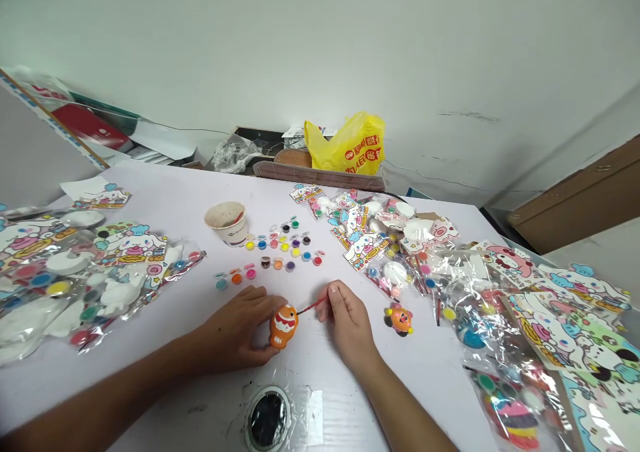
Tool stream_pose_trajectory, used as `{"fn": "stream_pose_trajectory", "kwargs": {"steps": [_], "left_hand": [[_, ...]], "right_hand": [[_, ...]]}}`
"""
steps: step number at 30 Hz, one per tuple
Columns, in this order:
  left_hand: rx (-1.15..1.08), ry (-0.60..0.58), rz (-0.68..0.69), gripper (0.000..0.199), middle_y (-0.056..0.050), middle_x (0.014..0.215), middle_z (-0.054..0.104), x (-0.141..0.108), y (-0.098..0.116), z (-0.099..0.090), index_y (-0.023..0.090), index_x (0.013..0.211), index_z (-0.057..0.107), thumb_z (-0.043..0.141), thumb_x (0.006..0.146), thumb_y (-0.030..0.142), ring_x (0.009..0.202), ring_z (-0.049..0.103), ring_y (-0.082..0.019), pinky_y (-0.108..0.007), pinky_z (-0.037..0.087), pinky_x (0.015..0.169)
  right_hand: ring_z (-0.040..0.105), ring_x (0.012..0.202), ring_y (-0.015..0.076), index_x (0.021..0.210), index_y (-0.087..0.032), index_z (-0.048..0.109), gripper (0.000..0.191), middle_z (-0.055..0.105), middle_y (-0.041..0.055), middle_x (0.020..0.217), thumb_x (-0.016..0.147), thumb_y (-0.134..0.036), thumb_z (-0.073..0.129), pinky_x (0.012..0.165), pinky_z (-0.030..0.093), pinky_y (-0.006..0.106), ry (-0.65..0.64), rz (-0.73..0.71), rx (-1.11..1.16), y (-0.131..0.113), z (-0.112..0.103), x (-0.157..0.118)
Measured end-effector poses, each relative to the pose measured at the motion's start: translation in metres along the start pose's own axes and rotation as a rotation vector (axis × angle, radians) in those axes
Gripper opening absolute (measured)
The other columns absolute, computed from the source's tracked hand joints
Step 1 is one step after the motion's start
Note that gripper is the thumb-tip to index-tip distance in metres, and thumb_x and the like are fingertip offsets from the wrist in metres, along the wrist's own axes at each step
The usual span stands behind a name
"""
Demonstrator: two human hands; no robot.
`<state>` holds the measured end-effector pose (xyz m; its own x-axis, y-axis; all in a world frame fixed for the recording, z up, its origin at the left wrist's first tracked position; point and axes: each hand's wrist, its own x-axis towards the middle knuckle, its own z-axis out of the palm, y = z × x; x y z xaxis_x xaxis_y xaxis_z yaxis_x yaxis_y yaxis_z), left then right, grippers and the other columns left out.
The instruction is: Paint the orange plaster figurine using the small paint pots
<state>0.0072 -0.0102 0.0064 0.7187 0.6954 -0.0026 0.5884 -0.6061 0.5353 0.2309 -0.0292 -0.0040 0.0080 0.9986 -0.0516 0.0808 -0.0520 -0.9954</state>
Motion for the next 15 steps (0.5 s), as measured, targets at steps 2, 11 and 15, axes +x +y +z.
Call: {"fn": "stream_pose_trajectory", "kwargs": {"steps": [2,11,15], "left_hand": [[-0.001,0.000,-0.008,0.038,-0.003,0.093,0.059,-0.0003,0.0001,0.0000,0.023,0.109,0.051,0.067,0.074,0.028,0.087,0.051,-0.025,-0.035,0.035,0.077],[0.009,0.012,0.003,0.036,-0.003,0.092,0.059,-0.0008,0.0002,-0.0002,0.024,0.108,0.052,0.066,0.075,0.027,0.087,0.052,-0.024,-0.035,0.036,0.078],[0.006,-0.005,0.001,0.033,-0.003,0.092,0.059,-0.0005,0.0011,-0.0023,0.023,0.107,0.053,0.065,0.076,0.028,0.086,0.052,-0.024,-0.034,0.037,0.077]], "right_hand": [[0.052,0.057,0.0155,0.078,-0.021,0.060,0.043,0.058,-0.0007,0.059,0.096,-0.057,0.045,0.054,0.040,0.027,0.002,-0.006,-0.007,0.0006,-0.0001,0.0002],[0.052,0.057,0.0148,0.078,-0.021,0.060,0.042,0.057,-0.0012,0.060,0.097,-0.055,0.045,0.055,0.040,0.026,-0.006,-0.017,0.008,0.0009,0.0000,-0.0013],[0.053,0.060,0.0149,0.074,-0.021,0.059,0.044,0.057,-0.0007,0.060,0.098,-0.054,0.043,0.056,0.039,0.026,-0.030,-0.024,-0.047,0.0019,-0.0005,-0.0013]]}}
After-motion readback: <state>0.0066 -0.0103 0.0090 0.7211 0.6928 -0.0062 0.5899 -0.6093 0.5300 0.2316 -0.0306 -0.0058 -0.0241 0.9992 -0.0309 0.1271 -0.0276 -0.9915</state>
